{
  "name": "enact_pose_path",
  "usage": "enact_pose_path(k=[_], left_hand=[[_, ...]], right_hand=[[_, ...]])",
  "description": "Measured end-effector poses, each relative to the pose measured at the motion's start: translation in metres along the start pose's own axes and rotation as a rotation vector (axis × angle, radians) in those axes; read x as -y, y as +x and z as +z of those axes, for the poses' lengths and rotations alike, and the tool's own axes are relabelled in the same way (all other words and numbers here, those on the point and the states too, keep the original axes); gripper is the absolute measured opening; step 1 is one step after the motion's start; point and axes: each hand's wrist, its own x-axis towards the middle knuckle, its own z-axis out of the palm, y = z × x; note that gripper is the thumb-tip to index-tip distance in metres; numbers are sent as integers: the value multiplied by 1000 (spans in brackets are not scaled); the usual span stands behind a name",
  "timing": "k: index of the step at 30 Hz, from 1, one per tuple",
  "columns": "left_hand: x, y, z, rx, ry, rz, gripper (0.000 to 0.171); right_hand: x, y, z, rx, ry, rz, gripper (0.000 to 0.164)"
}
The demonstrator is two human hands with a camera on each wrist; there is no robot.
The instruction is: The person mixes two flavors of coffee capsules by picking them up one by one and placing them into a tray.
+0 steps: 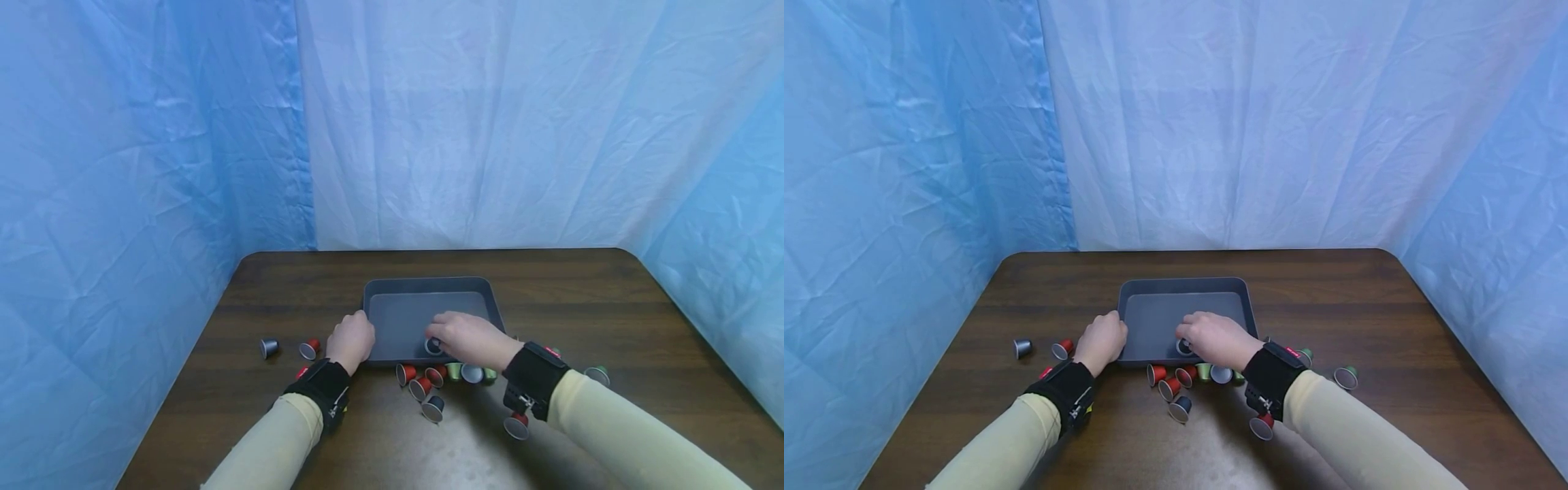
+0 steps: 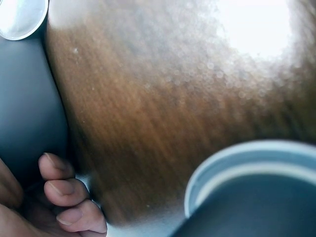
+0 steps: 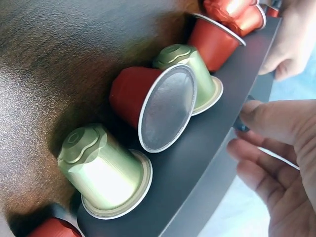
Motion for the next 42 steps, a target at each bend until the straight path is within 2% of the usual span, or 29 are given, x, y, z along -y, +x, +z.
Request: enact_pose_path(k=[7, 17, 26, 33, 42], left_hand=[[-2, -1, -1, 18, -9, -16, 30], [-2, -1, -2, 0, -4, -4, 30], [-2, -1, -2, 0, 2, -6, 31], [-2, -1, -2, 3, -3, -6, 31], [-1, 0, -1, 13, -10, -20, 31]], right_hand=[[-2, 1, 3, 3, -26, -7, 23], [-5, 0, 5, 19, -45, -25, 22], [-4, -1, 7, 64, -67, 14, 24], [-6, -2, 6, 78, -31, 31, 26], [-8, -6, -2, 34, -31, 52, 24]])
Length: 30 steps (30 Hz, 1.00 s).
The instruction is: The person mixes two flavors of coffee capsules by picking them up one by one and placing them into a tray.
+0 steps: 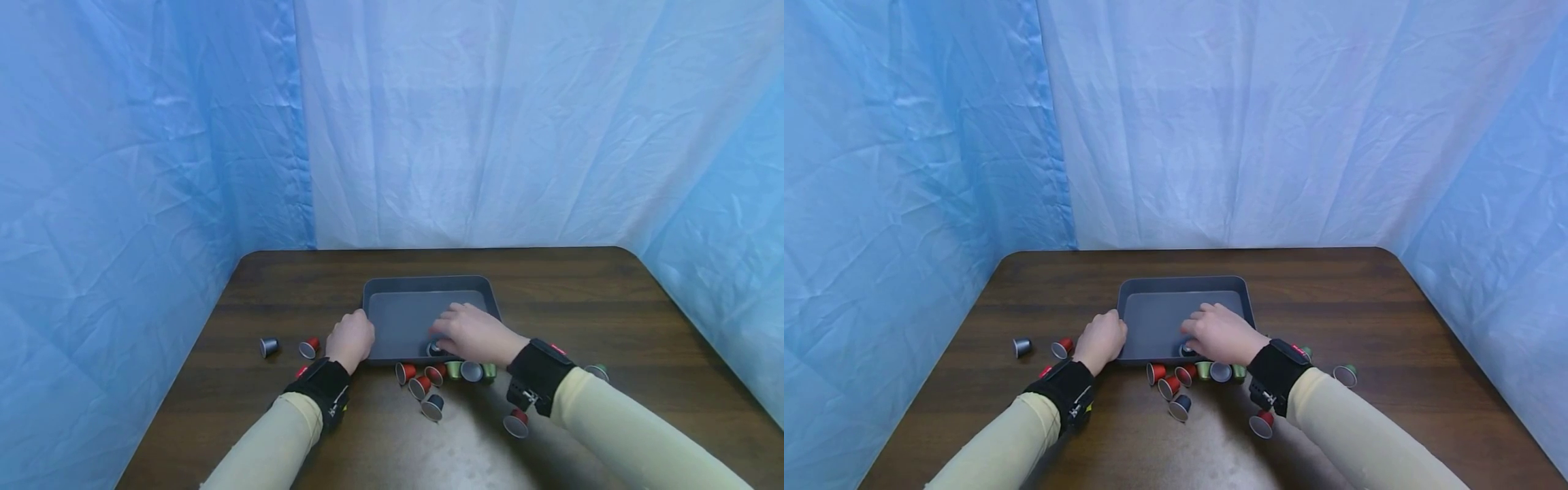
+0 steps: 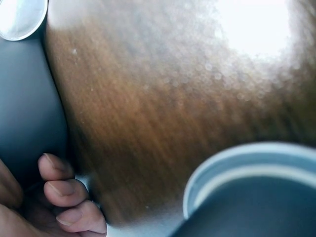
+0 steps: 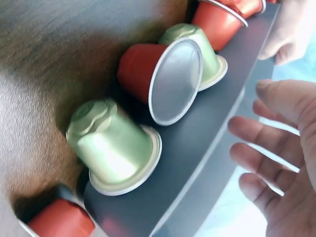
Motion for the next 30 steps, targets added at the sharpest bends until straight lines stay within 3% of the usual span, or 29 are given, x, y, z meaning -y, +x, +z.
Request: enact_pose_path(k=[30], left_hand=[[2, 4, 3, 4, -9, 3, 32]], right_hand=[[-42, -49, -31, 2, 35, 328, 30]])
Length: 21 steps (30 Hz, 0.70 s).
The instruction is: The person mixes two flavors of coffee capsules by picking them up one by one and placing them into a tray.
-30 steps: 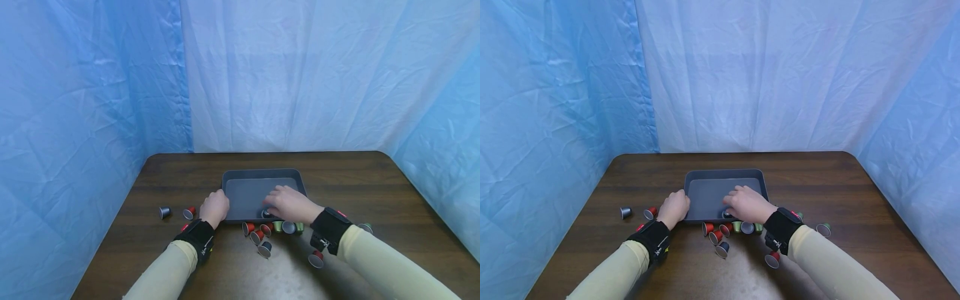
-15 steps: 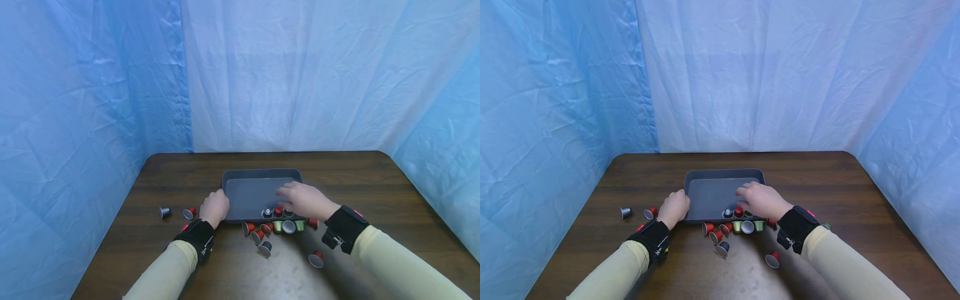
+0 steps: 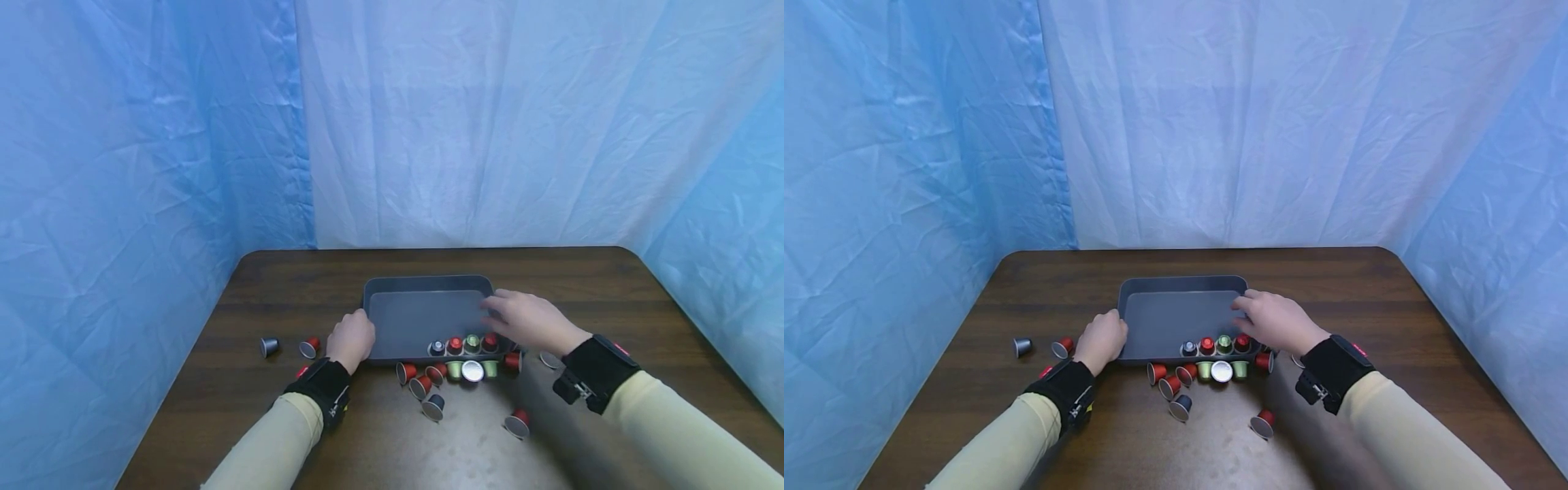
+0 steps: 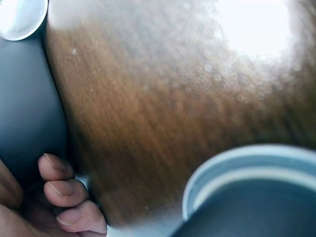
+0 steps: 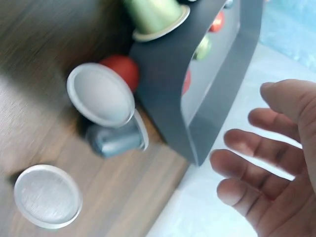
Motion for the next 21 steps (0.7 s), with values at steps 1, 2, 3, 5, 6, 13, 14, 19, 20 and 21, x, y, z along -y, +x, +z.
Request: enact_pose_path(k=[1, 2, 3, 5, 6, 13, 14, 19, 20, 21], left_hand=[[0, 0, 0, 0, 1, 1, 32], [0, -1, 0, -1, 3, 2, 32], [0, -1, 0, -3, 5, 4, 32], [-1, -1, 0, -6, 9, 8, 32], [-1, -1, 0, -6, 9, 8, 31], [0, -2, 0, -4, -2, 8, 31], [0, -2, -1, -5, -4, 9, 31], [-1, -3, 0, -10, -4, 12, 30], [-1, -3, 0, -10, -3, 10, 30], [-1, -3, -1, -9, -3, 9, 30]], right_hand=[[-2, -2, -1, 0, -3, 6, 29], [-5, -4, -1, -2, -6, 8, 28], [-7, -6, -1, -5, -7, 8, 28], [-12, -10, -2, -10, -6, 8, 26], [-14, -12, -1, -13, -2, 10, 26], [-26, -23, 1, -22, 6, 31, 28], [-27, -24, 1, -22, 8, 32, 28], [-31, -28, 1, -16, 11, 35, 27], [-31, -29, 1, -14, 10, 37, 27], [-32, -30, 2, -10, 10, 42, 26]])
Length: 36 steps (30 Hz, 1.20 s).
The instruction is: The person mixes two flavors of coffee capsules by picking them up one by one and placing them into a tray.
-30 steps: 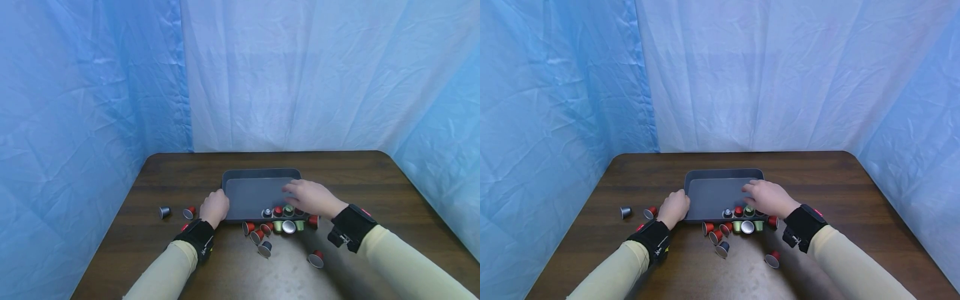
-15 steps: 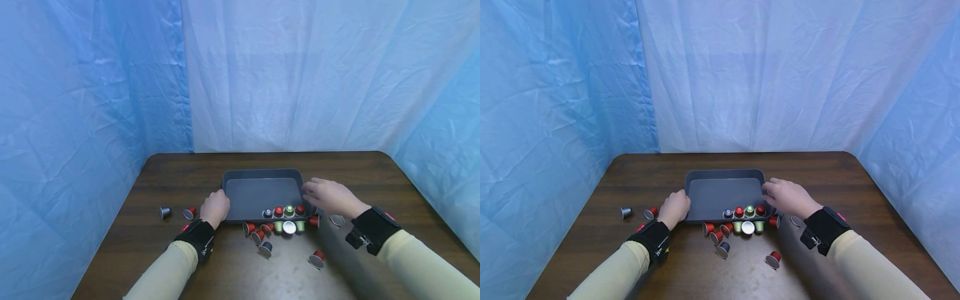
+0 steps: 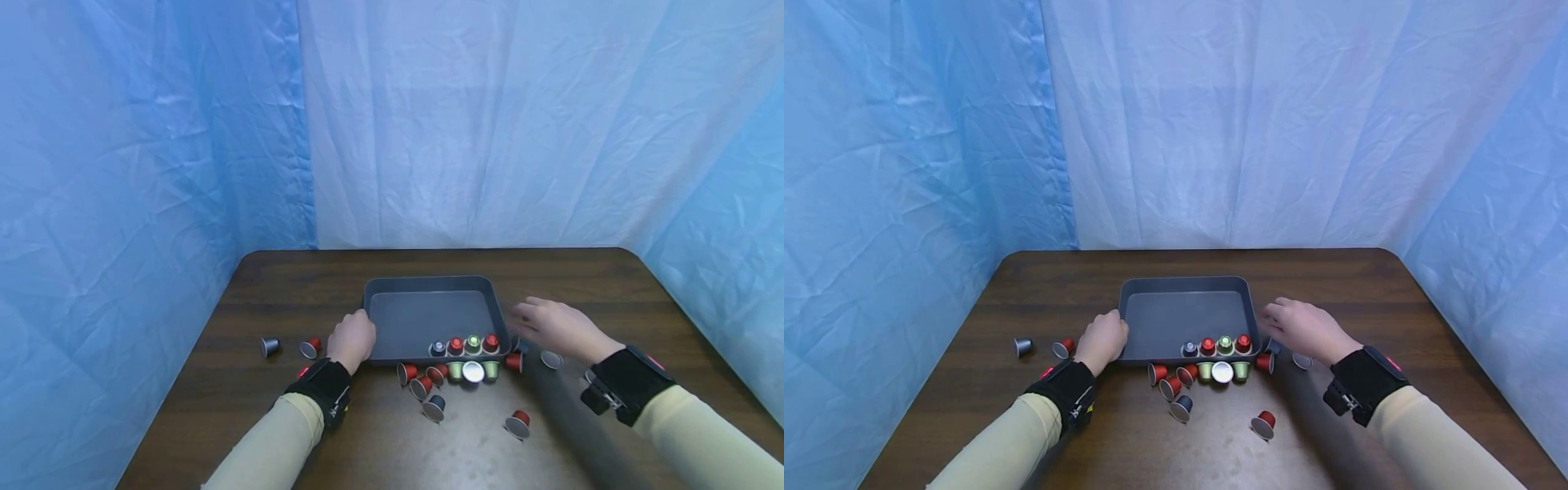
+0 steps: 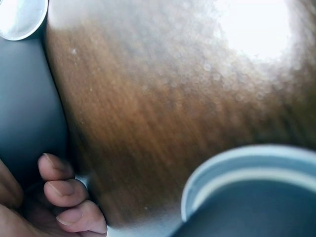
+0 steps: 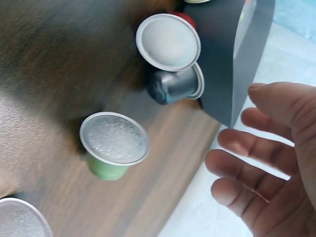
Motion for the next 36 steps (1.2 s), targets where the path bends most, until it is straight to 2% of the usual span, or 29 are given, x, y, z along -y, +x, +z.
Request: enact_pose_path(k=[10, 20, 27, 36], left_hand=[[-1, 1, 0, 13, -1, -14, 30], [-2, -2, -2, 14, -5, -18, 30], [-1, 0, -1, 13, -11, -19, 29], [-2, -2, -1, -1, -3, -11, 29]], right_hand=[[-3, -6, 7, 83, 12, 75, 22], [-6, -8, 17, 121, 17, 86, 26], [-10, -8, 24, 138, 4, 72, 27], [-10, -4, 29, 117, -30, 21, 28]])
